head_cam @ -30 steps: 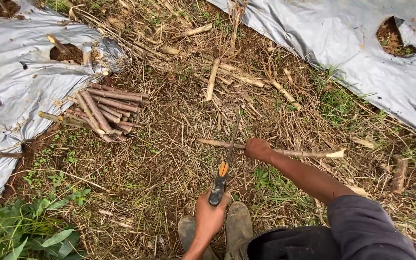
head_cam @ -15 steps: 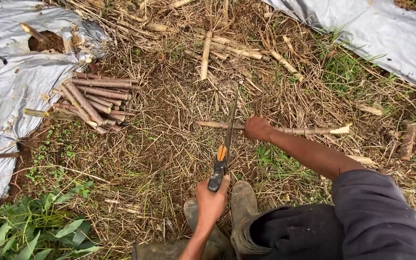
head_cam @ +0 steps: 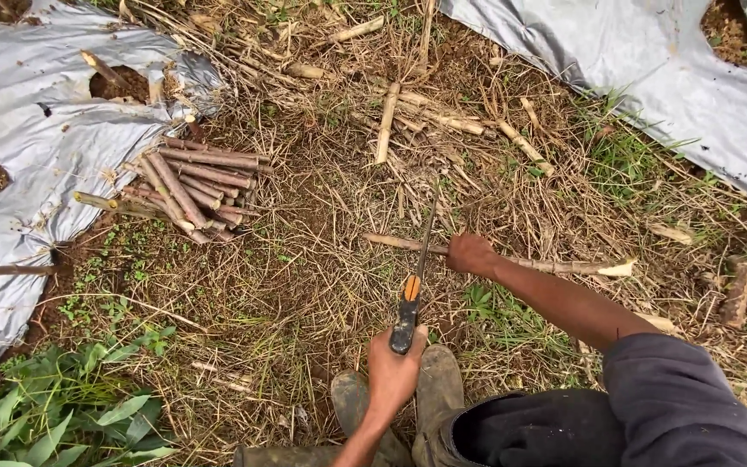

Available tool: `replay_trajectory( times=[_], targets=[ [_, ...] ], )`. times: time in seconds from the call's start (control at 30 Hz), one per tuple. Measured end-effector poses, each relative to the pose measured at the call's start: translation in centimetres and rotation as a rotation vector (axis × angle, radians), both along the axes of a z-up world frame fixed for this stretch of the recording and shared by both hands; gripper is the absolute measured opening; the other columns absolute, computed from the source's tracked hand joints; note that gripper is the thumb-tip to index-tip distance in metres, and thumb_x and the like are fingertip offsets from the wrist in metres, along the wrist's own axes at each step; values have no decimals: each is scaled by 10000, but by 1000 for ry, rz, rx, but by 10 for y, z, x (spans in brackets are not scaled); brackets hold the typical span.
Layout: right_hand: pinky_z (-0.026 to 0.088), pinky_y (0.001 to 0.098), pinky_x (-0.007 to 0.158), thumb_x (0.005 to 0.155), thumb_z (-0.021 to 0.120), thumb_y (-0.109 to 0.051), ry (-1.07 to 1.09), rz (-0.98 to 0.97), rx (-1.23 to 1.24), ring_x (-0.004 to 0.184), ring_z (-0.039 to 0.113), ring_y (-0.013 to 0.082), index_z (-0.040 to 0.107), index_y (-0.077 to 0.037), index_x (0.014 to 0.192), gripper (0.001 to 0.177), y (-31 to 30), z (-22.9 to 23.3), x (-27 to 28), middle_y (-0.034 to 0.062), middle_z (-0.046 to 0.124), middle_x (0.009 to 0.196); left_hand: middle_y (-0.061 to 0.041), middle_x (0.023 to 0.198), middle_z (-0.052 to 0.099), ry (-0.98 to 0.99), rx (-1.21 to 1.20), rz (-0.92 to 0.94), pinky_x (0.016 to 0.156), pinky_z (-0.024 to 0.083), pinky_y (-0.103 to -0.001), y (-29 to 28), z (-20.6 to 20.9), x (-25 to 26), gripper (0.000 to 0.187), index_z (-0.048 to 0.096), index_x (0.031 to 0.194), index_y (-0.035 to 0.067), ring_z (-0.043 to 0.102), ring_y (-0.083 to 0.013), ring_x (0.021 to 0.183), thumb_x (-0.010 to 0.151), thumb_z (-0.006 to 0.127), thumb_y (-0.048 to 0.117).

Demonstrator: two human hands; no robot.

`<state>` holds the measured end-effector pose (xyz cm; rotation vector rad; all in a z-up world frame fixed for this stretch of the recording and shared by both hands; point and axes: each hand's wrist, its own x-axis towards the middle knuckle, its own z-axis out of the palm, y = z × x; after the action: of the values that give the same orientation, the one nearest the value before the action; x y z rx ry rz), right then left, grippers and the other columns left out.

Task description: The person sits on the ground and uses a hand saw to cut long sticks into shorter pieces. The cut pieces are placed in a pile on a white tarp to the left, while the person continues to saw additional sticks from a nearby pile.

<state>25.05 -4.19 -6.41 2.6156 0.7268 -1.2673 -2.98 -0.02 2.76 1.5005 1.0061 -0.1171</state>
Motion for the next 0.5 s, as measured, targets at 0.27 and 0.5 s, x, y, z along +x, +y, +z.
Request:
replay_trajectory(
  times=[0.27,0.5],
  targets=[
    [283,211,329,1041,554,-148,14,-55,-48,453,390,75,641,-63,970,141,1,3,0,-23,468,666,17,863,676,177,-54,-48,656,535,-269,10,59,-5,167,709,1004,125,596,-121,666,988,696,292],
    [293,206,336,1058,536,-226,-50,56,-62,462,387,63,628,-123,925,191,-2,-13,5,-36,468,665,15,677,587,-36,31,27,437,403,-289,-4,-24,9,229,641,822,104,445,-108,470,995,703,240]
  ],
)
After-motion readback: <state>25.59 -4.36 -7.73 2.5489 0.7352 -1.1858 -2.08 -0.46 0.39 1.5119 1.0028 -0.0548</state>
